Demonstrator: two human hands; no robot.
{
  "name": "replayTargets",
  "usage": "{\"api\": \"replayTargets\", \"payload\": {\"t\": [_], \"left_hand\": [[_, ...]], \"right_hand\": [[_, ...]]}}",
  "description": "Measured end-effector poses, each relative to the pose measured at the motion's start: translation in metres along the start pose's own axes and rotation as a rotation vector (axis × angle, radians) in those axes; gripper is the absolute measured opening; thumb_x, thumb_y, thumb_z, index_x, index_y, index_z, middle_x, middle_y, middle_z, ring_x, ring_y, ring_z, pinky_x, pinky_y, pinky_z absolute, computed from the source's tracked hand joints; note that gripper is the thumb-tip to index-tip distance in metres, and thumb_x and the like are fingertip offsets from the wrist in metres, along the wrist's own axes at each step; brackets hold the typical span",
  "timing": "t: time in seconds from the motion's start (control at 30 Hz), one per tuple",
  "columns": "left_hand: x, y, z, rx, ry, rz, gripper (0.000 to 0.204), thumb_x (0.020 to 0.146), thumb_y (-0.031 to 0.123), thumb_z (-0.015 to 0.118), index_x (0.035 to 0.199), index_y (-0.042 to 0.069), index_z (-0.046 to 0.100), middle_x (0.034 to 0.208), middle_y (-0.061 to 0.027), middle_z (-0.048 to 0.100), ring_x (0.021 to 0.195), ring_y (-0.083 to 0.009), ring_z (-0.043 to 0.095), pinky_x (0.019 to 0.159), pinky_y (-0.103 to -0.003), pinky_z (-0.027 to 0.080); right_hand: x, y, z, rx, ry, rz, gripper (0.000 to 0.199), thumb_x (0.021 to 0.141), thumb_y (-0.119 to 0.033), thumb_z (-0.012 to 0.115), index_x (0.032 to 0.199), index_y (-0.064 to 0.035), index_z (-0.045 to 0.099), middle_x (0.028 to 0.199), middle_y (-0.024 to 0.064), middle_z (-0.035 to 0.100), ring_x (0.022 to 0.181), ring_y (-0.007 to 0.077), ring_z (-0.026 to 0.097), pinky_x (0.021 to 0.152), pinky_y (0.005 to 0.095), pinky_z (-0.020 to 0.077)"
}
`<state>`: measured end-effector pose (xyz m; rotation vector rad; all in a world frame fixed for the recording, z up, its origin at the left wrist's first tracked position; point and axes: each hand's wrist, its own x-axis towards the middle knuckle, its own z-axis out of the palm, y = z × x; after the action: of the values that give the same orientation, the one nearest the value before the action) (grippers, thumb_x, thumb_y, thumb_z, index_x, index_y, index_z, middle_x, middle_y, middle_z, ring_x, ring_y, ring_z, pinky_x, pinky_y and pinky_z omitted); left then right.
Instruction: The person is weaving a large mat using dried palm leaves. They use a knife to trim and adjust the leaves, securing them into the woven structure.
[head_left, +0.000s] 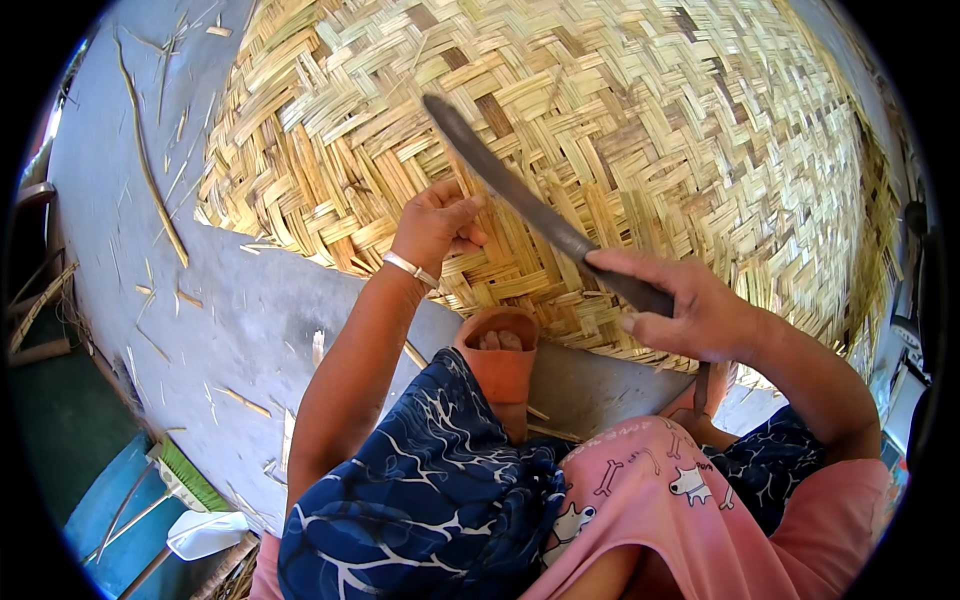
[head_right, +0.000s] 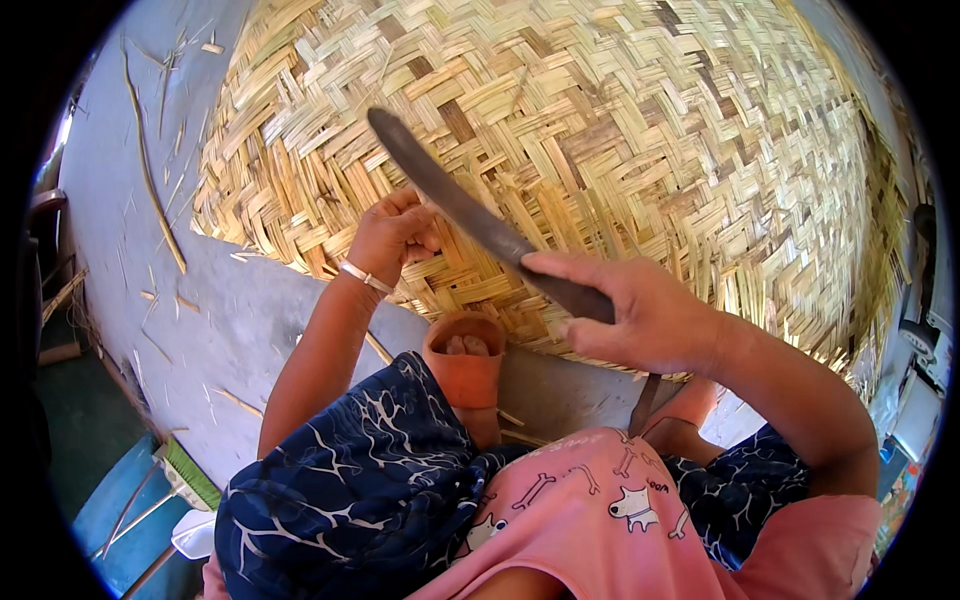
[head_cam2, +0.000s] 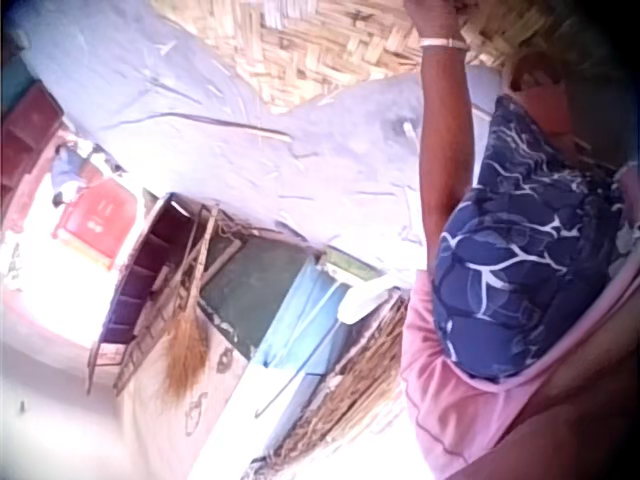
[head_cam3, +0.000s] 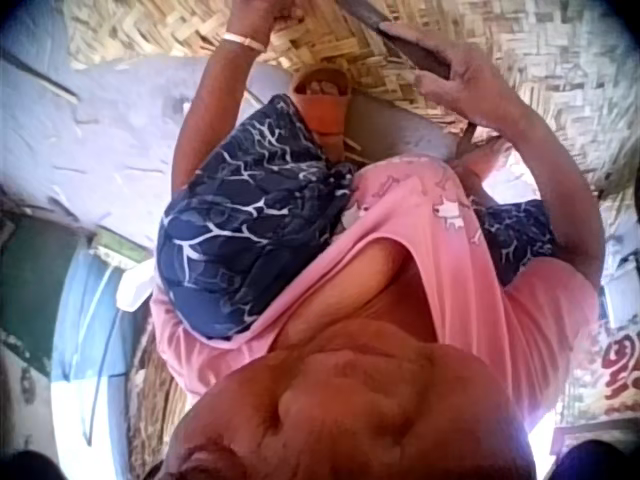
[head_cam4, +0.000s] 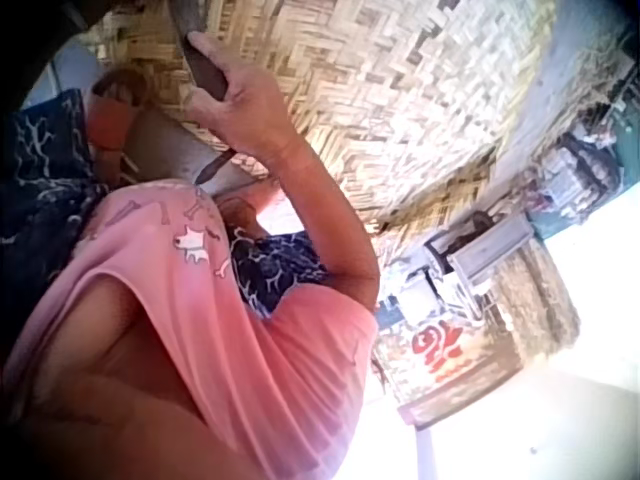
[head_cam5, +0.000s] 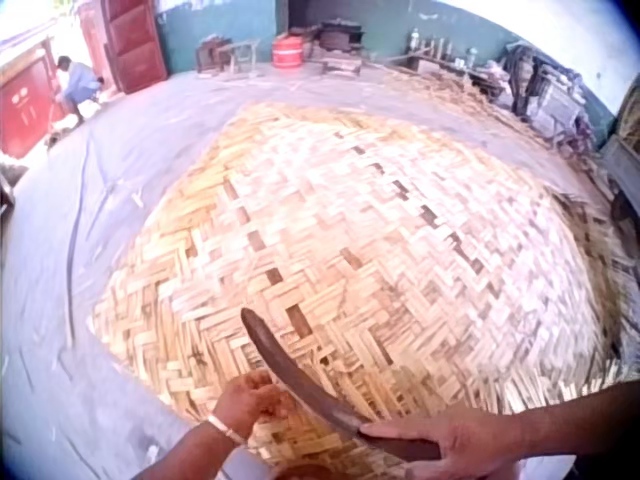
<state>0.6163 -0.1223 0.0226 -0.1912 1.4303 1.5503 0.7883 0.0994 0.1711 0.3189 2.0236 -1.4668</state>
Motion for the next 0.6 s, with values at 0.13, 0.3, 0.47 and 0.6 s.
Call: {"api": "replayTargets", "payload": {"t": [0.13, 0.3, 0.47, 0.6], "left_hand": [[-0.006, -0.003, 0.012, 0.229, 0.154, 0.064, 0.012, 0.087, 0.007, 0.059, 0.084, -0.003, 0.064, 0.064, -0.0107, 0.065, 0.049, -0.0153, 0.063, 0.043, -0.027, 0.050], [-0.009, -0.021, 0.005, 0.253, 0.399, 0.108, 0.021, 0.085, 0.011, 0.064, 0.071, -0.001, 0.057, 0.060, -0.0116, 0.062, 0.046, -0.0162, 0.061, 0.041, -0.028, 0.051], [-0.014, -0.023, -0.004, 0.130, 0.316, 0.069, 0.021, 0.086, 0.019, 0.068, 0.074, 0.005, 0.058, 0.060, -0.0058, 0.061, 0.049, -0.0129, 0.060, 0.044, -0.025, 0.049], [-0.019, -0.013, -0.009, -0.003, 0.237, -0.009, 0.024, 0.087, 0.025, 0.069, 0.077, 0.007, 0.057, 0.062, -0.0025, 0.059, 0.052, -0.0106, 0.061, 0.044, -0.023, 0.047]], "right_hand": [[-0.001, -0.004, 0.005, -0.046, -0.133, 0.096, 0.060, 0.081, -0.018, 0.065, 0.138, -0.0105, 0.048, 0.069, 0.0061, 0.056, 0.062, 0.0102, 0.053, 0.060, 0.0266, 0.0446], [0.001, 0.019, 0.020, -0.127, -0.097, 0.163, 0.061, 0.080, -0.028, 0.064, 0.136, -0.0103, 0.050, 0.066, 0.0125, 0.057, 0.059, 0.0200, 0.057, 0.060, 0.0325, 0.0459], [0.015, 0.007, 0.019, -0.342, -0.069, 0.173, 0.056, 0.080, -0.030, 0.062, 0.132, -0.0107, 0.054, 0.074, 0.0186, 0.064, 0.070, 0.0342, 0.063, 0.066, 0.0412, 0.0488], [0.029, -0.001, 0.019, -0.472, -0.056, 0.101, 0.057, 0.079, -0.028, 0.061, 0.133, -0.0136, 0.052, 0.074, 0.0191, 0.064, 0.069, 0.0355, 0.064, 0.064, 0.0431, 0.0497]]}}
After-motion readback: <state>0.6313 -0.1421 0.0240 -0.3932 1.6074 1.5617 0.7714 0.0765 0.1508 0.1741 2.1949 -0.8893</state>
